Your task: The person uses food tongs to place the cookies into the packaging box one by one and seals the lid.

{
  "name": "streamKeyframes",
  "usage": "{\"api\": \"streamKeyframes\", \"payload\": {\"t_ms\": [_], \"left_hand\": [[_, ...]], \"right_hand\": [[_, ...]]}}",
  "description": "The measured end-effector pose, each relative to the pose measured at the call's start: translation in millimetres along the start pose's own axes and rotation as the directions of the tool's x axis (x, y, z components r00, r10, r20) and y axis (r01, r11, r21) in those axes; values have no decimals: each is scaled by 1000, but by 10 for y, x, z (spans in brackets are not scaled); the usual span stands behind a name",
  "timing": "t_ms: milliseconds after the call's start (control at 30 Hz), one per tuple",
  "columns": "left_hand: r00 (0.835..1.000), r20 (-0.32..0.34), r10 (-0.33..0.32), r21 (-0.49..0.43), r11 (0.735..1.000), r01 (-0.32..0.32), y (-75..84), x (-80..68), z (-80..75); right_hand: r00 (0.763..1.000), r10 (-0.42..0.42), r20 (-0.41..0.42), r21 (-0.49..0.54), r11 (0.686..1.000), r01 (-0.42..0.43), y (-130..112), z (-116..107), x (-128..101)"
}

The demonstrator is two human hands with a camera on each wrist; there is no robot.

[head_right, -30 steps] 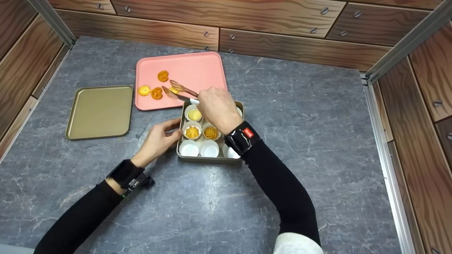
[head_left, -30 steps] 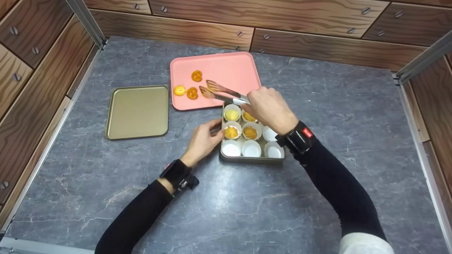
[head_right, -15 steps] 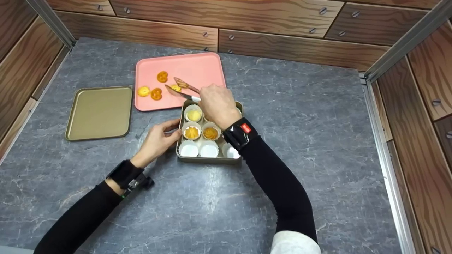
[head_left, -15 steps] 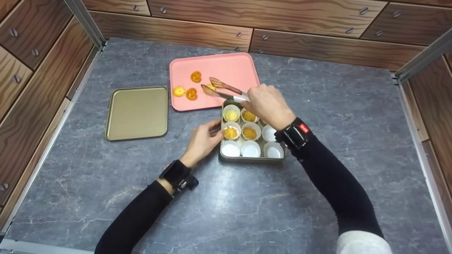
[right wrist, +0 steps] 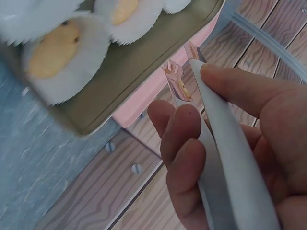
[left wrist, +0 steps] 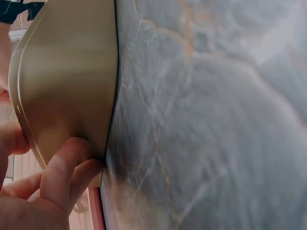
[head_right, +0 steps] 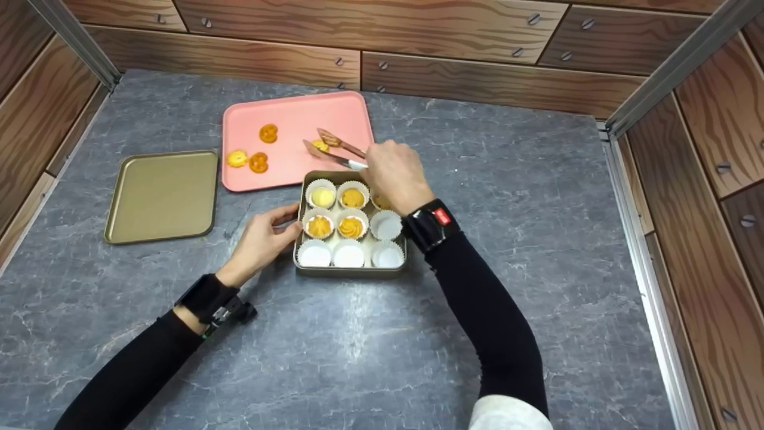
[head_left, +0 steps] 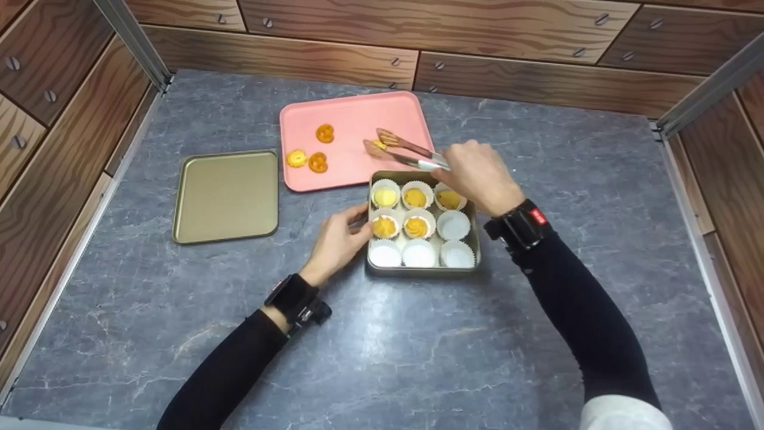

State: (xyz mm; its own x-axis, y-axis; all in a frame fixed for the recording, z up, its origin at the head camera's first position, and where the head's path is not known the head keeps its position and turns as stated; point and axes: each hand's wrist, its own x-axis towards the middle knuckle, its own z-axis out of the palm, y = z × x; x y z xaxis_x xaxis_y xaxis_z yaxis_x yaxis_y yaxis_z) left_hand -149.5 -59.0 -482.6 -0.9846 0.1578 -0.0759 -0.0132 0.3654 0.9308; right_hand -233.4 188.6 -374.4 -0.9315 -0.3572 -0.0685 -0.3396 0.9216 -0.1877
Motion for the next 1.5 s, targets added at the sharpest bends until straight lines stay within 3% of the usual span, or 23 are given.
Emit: {"api": "streamKeyframes", "payload": {"t_ms": [233, 500, 1033, 1500], "left_hand": [[1000, 12, -1, -24, 1000, 2, 11, 0, 7], [1000, 8, -6, -15, 1000, 6, 28, -10, 10], [1000, -4, 2, 3, 1000, -2, 14, -7, 2], [1000, 7, -22, -20, 1000, 22, 14, -1, -1]], "right_hand": [[999, 51, 12, 15, 999, -52, 268, -53, -169], [999, 43, 28, 6, 999, -43, 456, -45, -265], [991, 40, 125, 67, 997, -49, 690, -31, -127], [1000, -7, 23, 140, 990, 3, 940, 191, -111]]}}
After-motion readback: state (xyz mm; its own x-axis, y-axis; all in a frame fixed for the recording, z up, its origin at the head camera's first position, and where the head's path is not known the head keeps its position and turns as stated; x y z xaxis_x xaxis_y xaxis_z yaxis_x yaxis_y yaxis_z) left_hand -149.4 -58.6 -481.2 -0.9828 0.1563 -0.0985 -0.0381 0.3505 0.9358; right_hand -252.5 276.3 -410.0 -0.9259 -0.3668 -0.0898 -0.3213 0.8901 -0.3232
